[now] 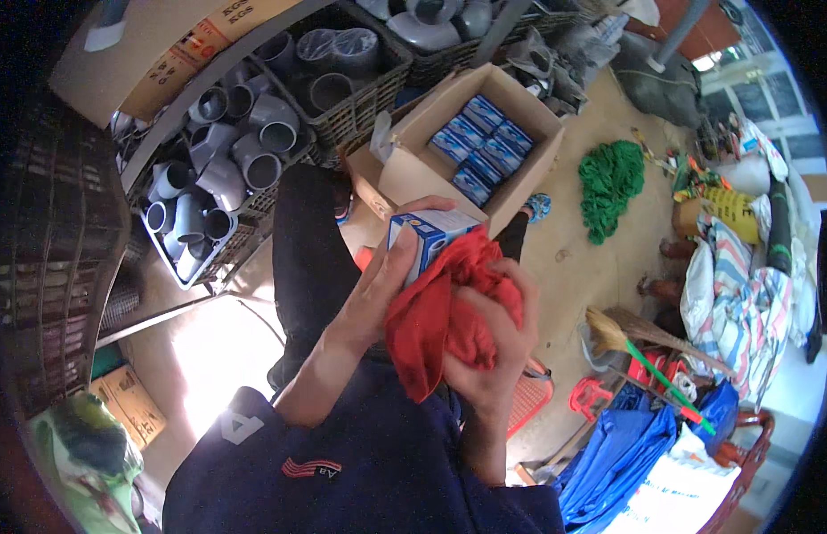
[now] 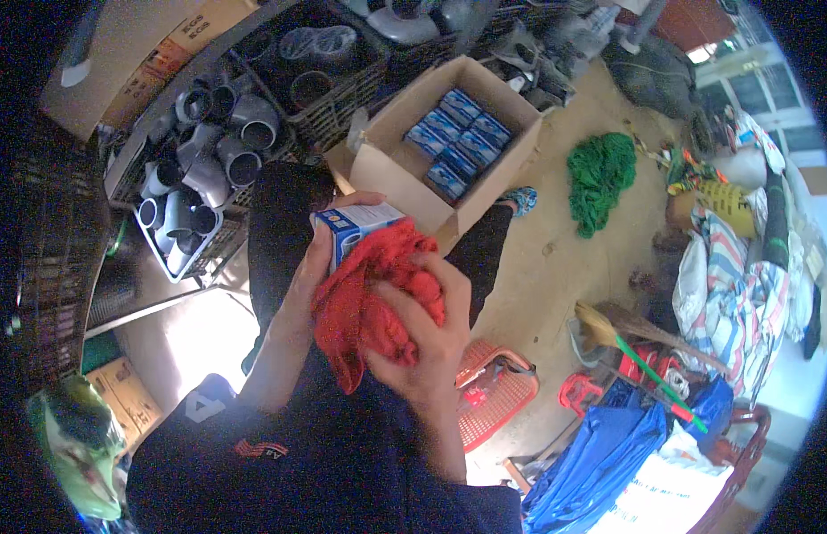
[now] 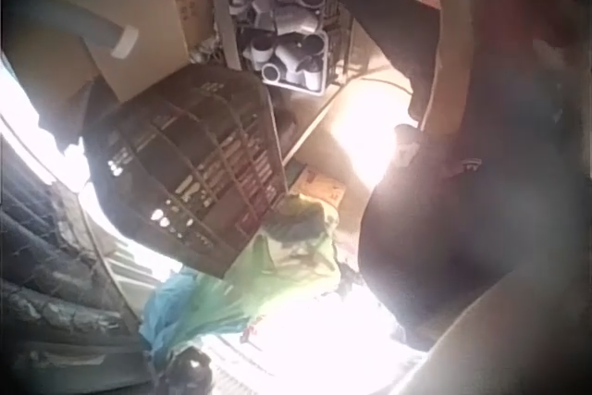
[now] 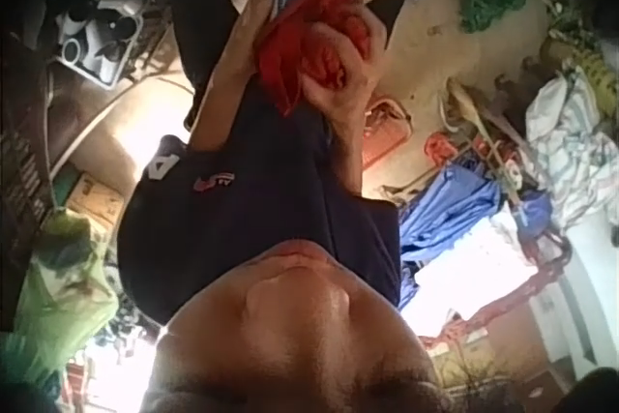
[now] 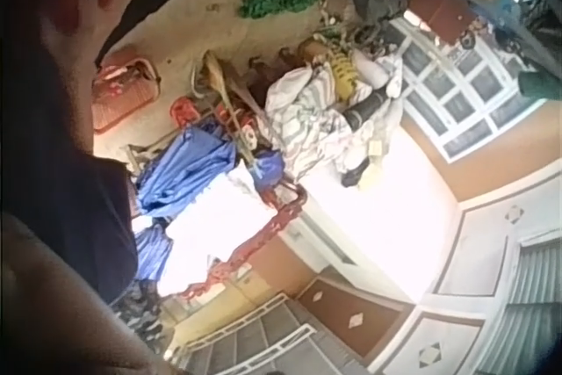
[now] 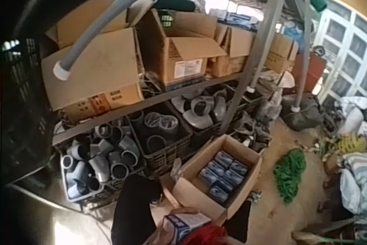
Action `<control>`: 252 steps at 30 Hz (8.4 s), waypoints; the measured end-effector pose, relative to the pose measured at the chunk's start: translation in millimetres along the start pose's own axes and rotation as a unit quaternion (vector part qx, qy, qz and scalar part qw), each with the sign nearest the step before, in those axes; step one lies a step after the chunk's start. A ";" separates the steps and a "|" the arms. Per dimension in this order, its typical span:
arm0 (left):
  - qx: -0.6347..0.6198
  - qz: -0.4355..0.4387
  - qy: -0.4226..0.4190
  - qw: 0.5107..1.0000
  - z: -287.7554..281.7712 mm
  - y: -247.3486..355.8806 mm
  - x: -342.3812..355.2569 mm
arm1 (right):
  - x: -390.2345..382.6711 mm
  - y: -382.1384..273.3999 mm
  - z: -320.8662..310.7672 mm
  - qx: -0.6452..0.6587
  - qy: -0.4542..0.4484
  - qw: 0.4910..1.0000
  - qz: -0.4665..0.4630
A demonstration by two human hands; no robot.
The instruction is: Checking and organizing boxed PVC ball valves in a warehouse storage area.
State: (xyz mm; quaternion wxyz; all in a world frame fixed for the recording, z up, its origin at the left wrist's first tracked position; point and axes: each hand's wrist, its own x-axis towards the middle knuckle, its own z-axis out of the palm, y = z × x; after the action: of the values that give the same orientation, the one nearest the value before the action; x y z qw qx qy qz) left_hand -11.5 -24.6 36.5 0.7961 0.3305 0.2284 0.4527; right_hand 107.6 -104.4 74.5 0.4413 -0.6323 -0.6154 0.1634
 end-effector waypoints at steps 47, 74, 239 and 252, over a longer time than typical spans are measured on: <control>-0.024 -0.084 0.181 0.980 -17.0 8.4 8.4 | 9.4 59.5 25.1 0.264 0.011 0.962 0.069; -0.132 -0.095 0.241 0.957 -27.1 -0.7 -7.6 | 3.8 37.5 29.5 0.313 0.009 0.932 0.180; 0.069 -0.019 0.049 0.996 -232.3 -80.7 51.9 | 59.1 118.9 10.3 -0.050 0.024 0.981 0.183; -0.108 -0.190 0.125 0.968 -265.8 -42.0 50.1 | 186.0 280.6 101.1 -0.168 -0.040 0.978 0.115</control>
State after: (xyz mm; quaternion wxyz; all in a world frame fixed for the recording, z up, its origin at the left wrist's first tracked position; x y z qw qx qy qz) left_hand -139.5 88.3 -177.6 0.8635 0.1343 0.3343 0.3529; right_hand 245.0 144.4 -132.3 0.2821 -0.7568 -0.5745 0.1326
